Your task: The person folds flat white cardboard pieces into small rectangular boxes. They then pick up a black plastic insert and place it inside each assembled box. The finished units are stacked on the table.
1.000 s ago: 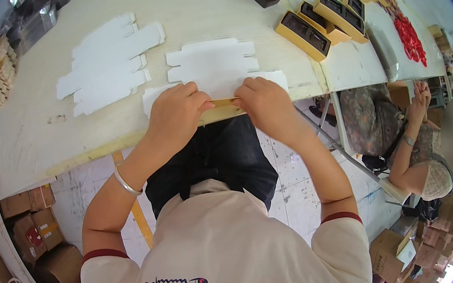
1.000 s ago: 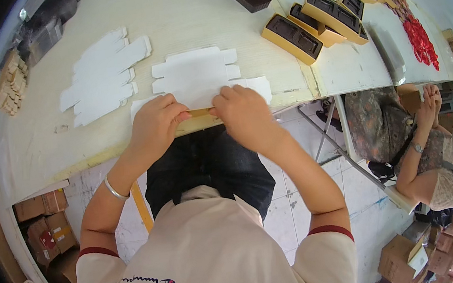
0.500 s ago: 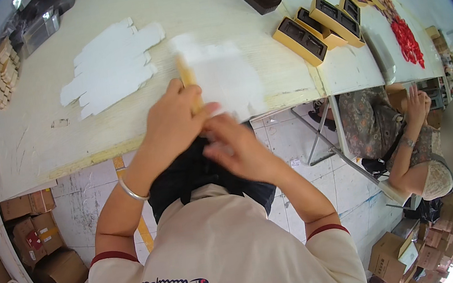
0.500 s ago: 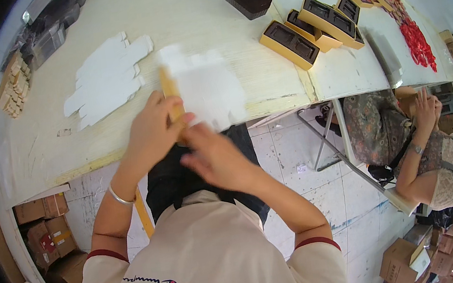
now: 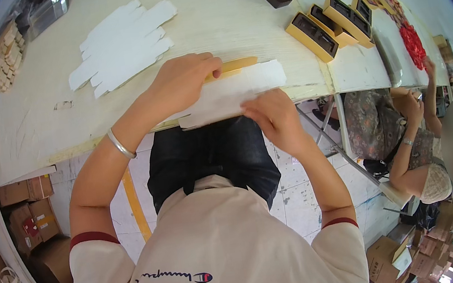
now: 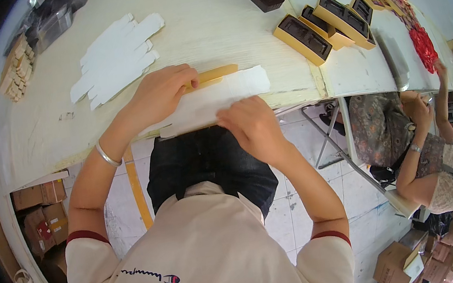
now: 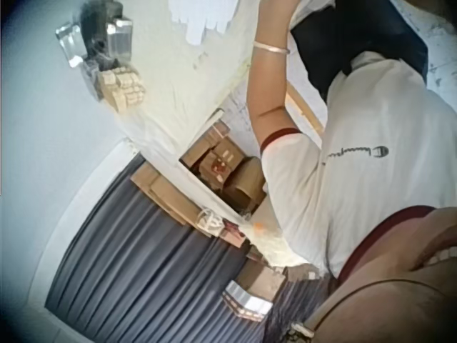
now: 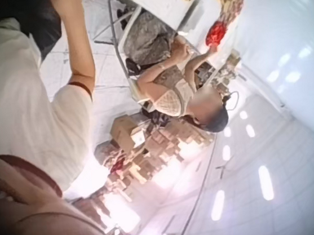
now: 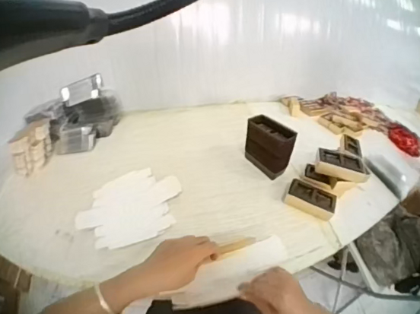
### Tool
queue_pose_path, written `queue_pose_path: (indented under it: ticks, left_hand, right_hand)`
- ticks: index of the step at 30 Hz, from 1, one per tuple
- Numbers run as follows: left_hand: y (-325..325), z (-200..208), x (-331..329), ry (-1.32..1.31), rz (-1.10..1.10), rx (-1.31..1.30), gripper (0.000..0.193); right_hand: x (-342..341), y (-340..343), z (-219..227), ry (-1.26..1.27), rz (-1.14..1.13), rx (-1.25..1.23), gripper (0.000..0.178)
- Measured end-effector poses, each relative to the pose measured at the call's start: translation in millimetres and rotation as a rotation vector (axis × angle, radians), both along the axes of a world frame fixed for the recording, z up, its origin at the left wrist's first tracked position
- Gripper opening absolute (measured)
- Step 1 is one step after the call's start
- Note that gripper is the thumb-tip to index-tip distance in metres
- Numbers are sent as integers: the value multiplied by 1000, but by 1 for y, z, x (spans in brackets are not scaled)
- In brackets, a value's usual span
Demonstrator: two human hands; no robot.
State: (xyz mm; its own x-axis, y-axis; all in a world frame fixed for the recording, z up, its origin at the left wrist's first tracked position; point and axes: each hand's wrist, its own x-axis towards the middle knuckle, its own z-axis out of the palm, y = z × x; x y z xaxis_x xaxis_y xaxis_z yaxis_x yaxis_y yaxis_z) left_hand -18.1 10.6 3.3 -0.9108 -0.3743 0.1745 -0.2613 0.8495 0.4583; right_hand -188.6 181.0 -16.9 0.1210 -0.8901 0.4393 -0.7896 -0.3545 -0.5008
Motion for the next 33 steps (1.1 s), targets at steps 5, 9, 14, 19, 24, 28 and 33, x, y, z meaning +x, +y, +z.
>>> queue_pose_path:
  ticks: [5, 9, 14, 19, 24, 28, 33]
  left_hand:
    - [-5, 1, 1, -61, -21, 54, 7]
    - [-5, -3, 1, -35, -39, 58, 9]
    - [1, 8, 2, -87, -16, 77, 13]
    - [17, 13, 8, -139, -29, -84, 31]
    - [21, 0, 13, -49, 17, -111, 32]
    - [23, 4, 5, -71, 79, -21, 29]
    - [40, -5, -12, -24, 223, 12, 29]
  right_hand:
    - [10, -27, -4, 214, -103, -152, 26]
    - [13, -12, -11, 357, 48, -225, 28]
    - [19, -16, -15, 293, 35, -123, 27]
    - [15, -45, 3, 282, 38, 166, 18]
    - [-32, -43, 20, 262, 14, 359, 15]
    - [-52, -18, 33, 347, -192, 26, 23]
    - [7, -23, 11, 3, 0, 61, 33]
